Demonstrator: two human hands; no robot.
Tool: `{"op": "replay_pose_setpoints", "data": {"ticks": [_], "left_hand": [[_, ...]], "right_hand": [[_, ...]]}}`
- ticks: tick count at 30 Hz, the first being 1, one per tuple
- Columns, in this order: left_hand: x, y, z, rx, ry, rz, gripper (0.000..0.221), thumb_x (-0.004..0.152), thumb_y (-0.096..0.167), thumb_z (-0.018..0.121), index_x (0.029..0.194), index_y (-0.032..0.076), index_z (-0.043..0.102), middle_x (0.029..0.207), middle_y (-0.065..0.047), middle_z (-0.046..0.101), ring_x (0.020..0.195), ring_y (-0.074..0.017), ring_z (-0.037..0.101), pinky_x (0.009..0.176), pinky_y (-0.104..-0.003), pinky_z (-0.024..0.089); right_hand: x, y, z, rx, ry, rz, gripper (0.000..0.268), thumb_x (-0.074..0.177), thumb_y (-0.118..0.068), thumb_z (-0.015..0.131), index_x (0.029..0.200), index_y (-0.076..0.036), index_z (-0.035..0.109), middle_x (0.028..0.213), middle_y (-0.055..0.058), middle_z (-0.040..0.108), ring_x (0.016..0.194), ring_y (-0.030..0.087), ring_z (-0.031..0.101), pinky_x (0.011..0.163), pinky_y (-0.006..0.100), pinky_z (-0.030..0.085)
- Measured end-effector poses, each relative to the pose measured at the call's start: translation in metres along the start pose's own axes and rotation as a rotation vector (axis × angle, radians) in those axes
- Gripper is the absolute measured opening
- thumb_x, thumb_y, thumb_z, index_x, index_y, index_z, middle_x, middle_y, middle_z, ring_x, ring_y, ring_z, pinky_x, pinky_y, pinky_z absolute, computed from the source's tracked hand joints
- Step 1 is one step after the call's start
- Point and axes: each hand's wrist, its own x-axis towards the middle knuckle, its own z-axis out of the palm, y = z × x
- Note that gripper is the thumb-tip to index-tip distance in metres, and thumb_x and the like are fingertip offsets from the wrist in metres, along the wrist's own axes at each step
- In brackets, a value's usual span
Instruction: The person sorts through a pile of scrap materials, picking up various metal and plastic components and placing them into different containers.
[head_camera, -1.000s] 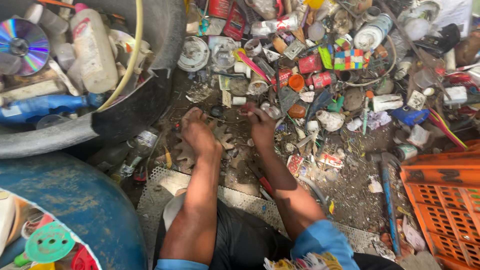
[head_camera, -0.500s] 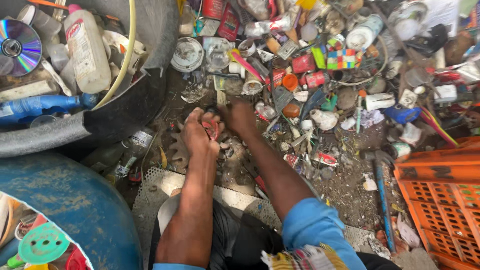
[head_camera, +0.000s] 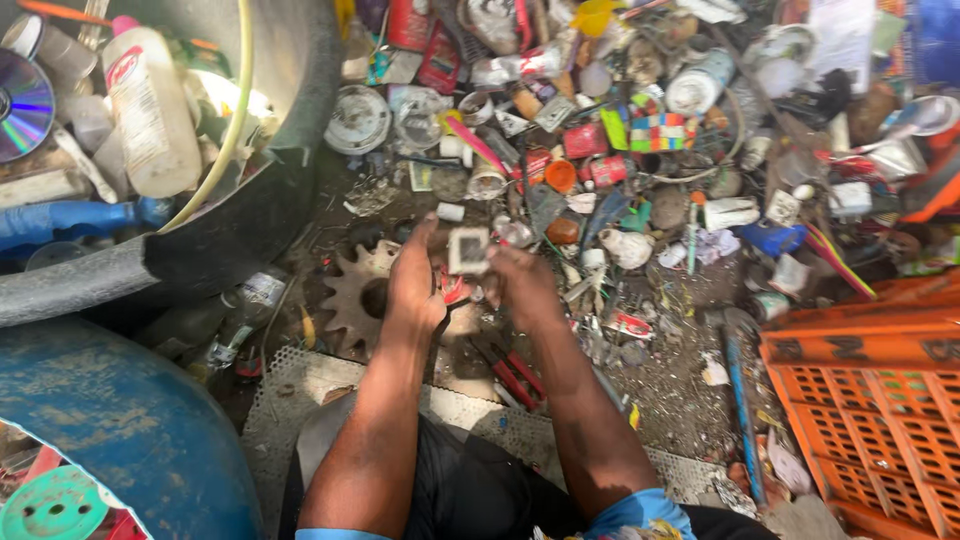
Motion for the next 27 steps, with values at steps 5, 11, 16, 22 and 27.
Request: {"op": "replay_pose_setpoints", "data": {"ticks": [5, 11, 16, 22, 27], "left_hand": [[0.006, -0.029, -0.001, 0.042, -0.232, 0.033, 0.027, 0.084, 0.023, 0.079, 0.101, 0.008, 0.065, 0.083, -0.006, 0.069, 0.068, -0.0255, 0.071, 0.052, -0.046, 0.060], [-0.003, -0.058, 0.012, 0.592, -0.274, 0.585, 0.027, 0.090, 0.024, 0.081, 0.103, 0.001, 0.076, 0.092, -0.014, 0.072, 0.080, -0.0200, 0.062, 0.071, -0.038, 0.051], [-0.022, -0.067, 0.019, 1.104, -0.371, 0.902, 0.051, 0.102, 0.052, 0.054, 0.108, 0.004, 0.071, 0.099, -0.020, 0.069, 0.092, -0.0372, 0.063, 0.082, -0.048, 0.050], [-0.013, -0.068, 0.012, 1.418, -0.617, 0.736, 0.063, 0.104, 0.060, 0.048, 0.087, 0.004, 0.071, 0.085, -0.017, 0.066, 0.085, -0.0351, 0.062, 0.082, -0.050, 0.049], [-0.018, -0.081, 0.014, 0.738, -0.398, -0.045, 0.050, 0.103, 0.052, 0.058, 0.107, 0.002, 0.064, 0.085, -0.010, 0.063, 0.073, -0.0242, 0.059, 0.061, -0.046, 0.052]], "right_hand": [[-0.046, -0.028, -0.002, -0.617, 0.390, -0.098, 0.026, 0.092, -0.027, 0.069, 0.108, -0.007, 0.074, 0.079, 0.003, 0.069, 0.059, 0.012, 0.060, 0.050, 0.026, 0.045], [-0.082, -0.024, 0.006, 0.128, 0.359, 0.114, 0.040, 0.088, -0.035, 0.067, 0.122, -0.015, 0.063, 0.097, 0.009, 0.072, 0.079, 0.025, 0.071, 0.065, 0.040, 0.063], [-0.099, 0.009, 0.003, 0.507, 0.154, 0.159, 0.056, 0.092, -0.039, 0.065, 0.131, -0.002, 0.050, 0.118, 0.020, 0.066, 0.096, 0.034, 0.076, 0.076, 0.049, 0.065], [-0.124, 0.023, -0.013, 0.154, 0.255, 0.101, 0.052, 0.096, -0.027, 0.064, 0.140, -0.003, 0.049, 0.111, 0.016, 0.069, 0.085, 0.032, 0.071, 0.077, 0.046, 0.058], [-0.151, -0.007, -0.001, -0.792, 0.362, -0.514, 0.064, 0.097, -0.022, 0.067, 0.151, 0.001, 0.039, 0.111, 0.019, 0.070, 0.097, 0.028, 0.069, 0.085, 0.039, 0.059]]}}
